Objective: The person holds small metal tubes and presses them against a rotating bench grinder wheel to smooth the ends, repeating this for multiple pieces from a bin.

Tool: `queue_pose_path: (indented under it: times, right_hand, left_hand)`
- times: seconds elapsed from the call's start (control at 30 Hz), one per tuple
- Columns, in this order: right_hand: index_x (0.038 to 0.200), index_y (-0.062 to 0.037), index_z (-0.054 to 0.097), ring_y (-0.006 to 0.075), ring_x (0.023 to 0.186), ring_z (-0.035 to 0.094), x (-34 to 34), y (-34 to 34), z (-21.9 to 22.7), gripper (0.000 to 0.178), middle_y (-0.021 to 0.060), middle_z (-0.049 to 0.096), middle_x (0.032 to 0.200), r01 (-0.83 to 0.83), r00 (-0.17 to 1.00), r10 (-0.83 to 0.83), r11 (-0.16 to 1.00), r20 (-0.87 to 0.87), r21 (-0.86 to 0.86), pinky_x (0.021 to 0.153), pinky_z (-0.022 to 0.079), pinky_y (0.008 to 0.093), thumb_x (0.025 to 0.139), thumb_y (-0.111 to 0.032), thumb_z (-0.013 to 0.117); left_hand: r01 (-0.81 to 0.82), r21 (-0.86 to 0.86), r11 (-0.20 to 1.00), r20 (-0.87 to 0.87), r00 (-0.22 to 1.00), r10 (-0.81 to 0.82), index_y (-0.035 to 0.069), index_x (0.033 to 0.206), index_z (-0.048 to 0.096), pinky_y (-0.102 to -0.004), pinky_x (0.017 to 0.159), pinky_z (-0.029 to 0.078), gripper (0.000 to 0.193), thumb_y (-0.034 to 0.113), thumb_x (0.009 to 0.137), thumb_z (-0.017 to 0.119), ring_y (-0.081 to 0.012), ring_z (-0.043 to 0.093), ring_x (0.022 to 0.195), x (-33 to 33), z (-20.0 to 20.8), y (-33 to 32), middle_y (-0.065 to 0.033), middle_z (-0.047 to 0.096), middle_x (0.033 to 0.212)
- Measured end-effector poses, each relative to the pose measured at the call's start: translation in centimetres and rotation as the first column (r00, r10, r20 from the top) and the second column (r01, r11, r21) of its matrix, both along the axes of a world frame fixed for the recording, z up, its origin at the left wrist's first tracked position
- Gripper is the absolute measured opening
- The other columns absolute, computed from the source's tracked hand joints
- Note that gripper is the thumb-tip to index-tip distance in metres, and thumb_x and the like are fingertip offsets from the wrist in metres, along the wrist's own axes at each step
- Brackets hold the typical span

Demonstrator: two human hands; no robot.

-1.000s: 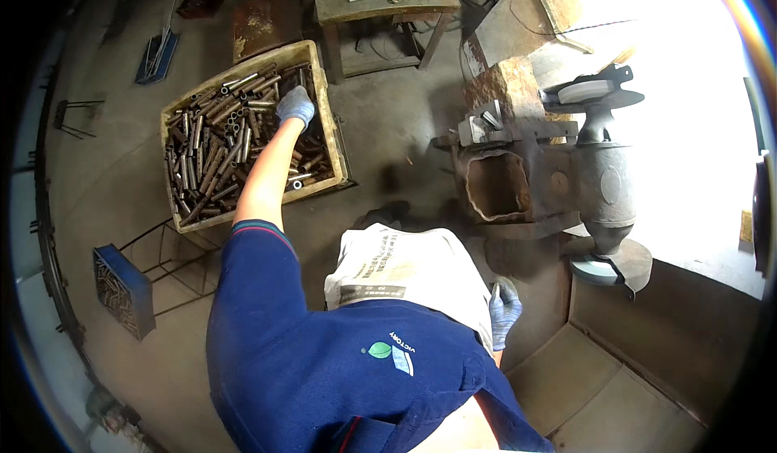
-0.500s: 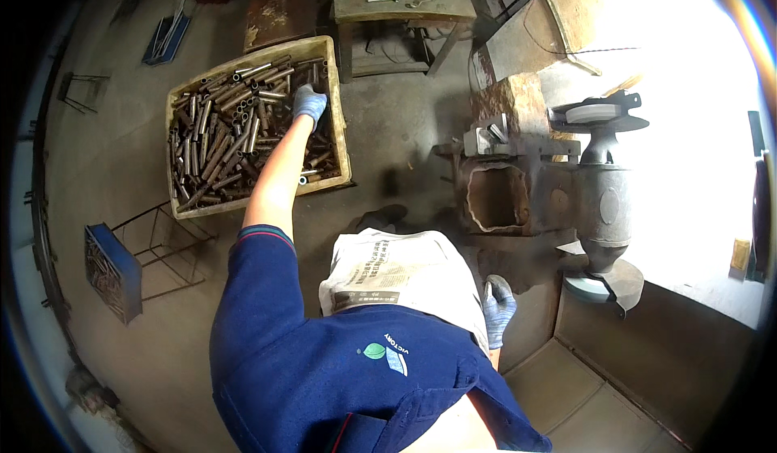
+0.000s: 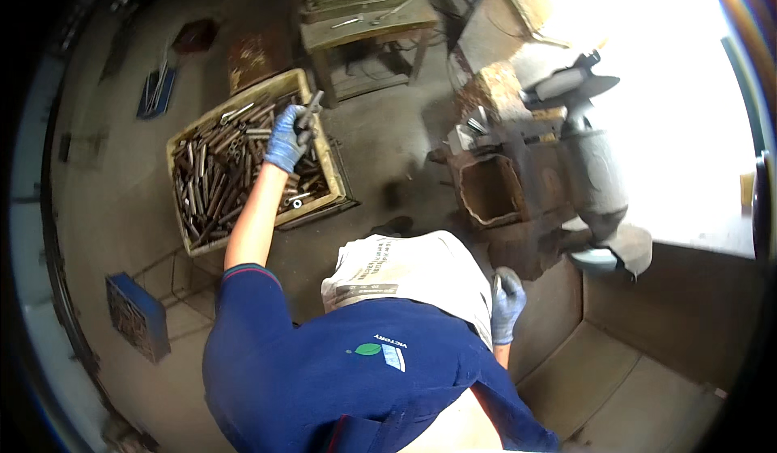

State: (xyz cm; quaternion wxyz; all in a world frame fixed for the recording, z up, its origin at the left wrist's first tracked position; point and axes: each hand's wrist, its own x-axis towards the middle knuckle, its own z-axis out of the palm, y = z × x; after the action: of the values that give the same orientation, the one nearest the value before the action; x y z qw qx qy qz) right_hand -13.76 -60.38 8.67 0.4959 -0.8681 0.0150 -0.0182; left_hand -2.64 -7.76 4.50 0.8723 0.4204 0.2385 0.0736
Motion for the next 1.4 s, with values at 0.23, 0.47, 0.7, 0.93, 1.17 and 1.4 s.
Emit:
queue_pose_path:
  times: [0.23,0.47,0.7,0.93,1.17,1.4]
  right_hand:
    - [0.099,0.0022,0.065,0.0273,0.095,0.063,7.0,5.3,9.5,0.034,0.0168,0.063,0.105,-0.198,0.93,0.197,0.98,0.309,-0.029,0.082,0.05,0.032,0.066,-0.005,0.071]
    - [0.106,-0.0036,0.065,0.0346,0.105,0.057,4.8,2.9,10.7,0.047,0.0224,0.054,0.118,-0.012,0.92,0.038,0.998,0.391,-0.068,0.086,0.049,0.0371,0.062,-0.014,0.077]
    - [0.1,-0.0016,0.067,0.0338,0.104,0.056,1.2,1.5,12.1,0.042,0.022,0.054,0.114,0.208,0.925,-0.14,0.965,0.354,-0.159,0.087,0.048,0.0372,0.063,-0.018,0.079]
    - [0.101,0.0019,0.063,0.0309,0.102,0.058,1.0,-1.5,8.7,0.039,0.02,0.055,0.111,0.349,0.825,-0.319,0.937,0.466,0.022,0.087,0.047,0.0355,0.067,-0.012,0.077]
    - [0.102,0.0027,0.063,0.0256,0.107,0.054,1.5,-2.5,6.7,0.033,0.0155,0.054,0.11,0.361,0.757,-0.538,0.817,0.371,0.449,0.088,0.046,0.0337,0.076,-0.015,0.072]
    - [0.105,0.0017,0.065,0.0246,0.113,0.049,0.6,-4.2,6.6,0.035,0.0126,0.054,0.115,0.419,0.771,-0.549,0.819,0.322,0.392,0.097,0.037,0.0337,0.083,-0.026,0.064]
  left_hand:
    - [0.69,-0.211,0.692,0.217,0.724,-0.655,-0.01,0.107,0.056,-0.0295,0.058,0.047,0.039,0.021,0.087,0.044,-0.0118,0.046,0.05,4.5,9.6,-20.7,-0.0032,0.051,0.06]
    - [0.93,-0.23,0.287,0.42,0.361,-0.832,-0.004,0.132,0.037,-0.0245,0.068,0.053,0.049,0.012,0.089,0.054,-0.0183,0.064,0.073,4.1,12.4,-33.1,-0.0131,0.064,0.087]
    - [0.925,-0.202,0.322,0.423,0.379,-0.823,0.001,0.118,0.047,-0.0352,0.092,0.048,0.035,0.008,0.086,0.06,-0.0248,0.059,0.105,3.6,10.2,-39.0,-0.0169,0.058,0.113]
    - [0.96,-0.198,0.197,0.435,0.266,-0.86,0.005,0.115,0.049,-0.0364,0.095,0.046,0.036,0.01,0.084,0.065,-0.0253,0.052,0.115,2.3,9.3,-43.3,-0.0138,0.048,0.129]
    - [0.926,-0.354,0.132,0.386,0.273,-0.881,0.005,0.121,0.048,-0.037,0.095,0.047,0.038,0.009,0.086,0.061,-0.0246,0.053,0.112,1.1,7.7,-46.1,-0.0137,0.051,0.125]
    - [0.985,-0.079,0.155,0.295,0.171,-0.94,-0.004,0.119,0.047,-0.037,0.093,0.047,0.041,0.012,0.085,0.064,-0.0252,0.058,0.105,3.6,7.8,-46.5,-0.0162,0.059,0.113]
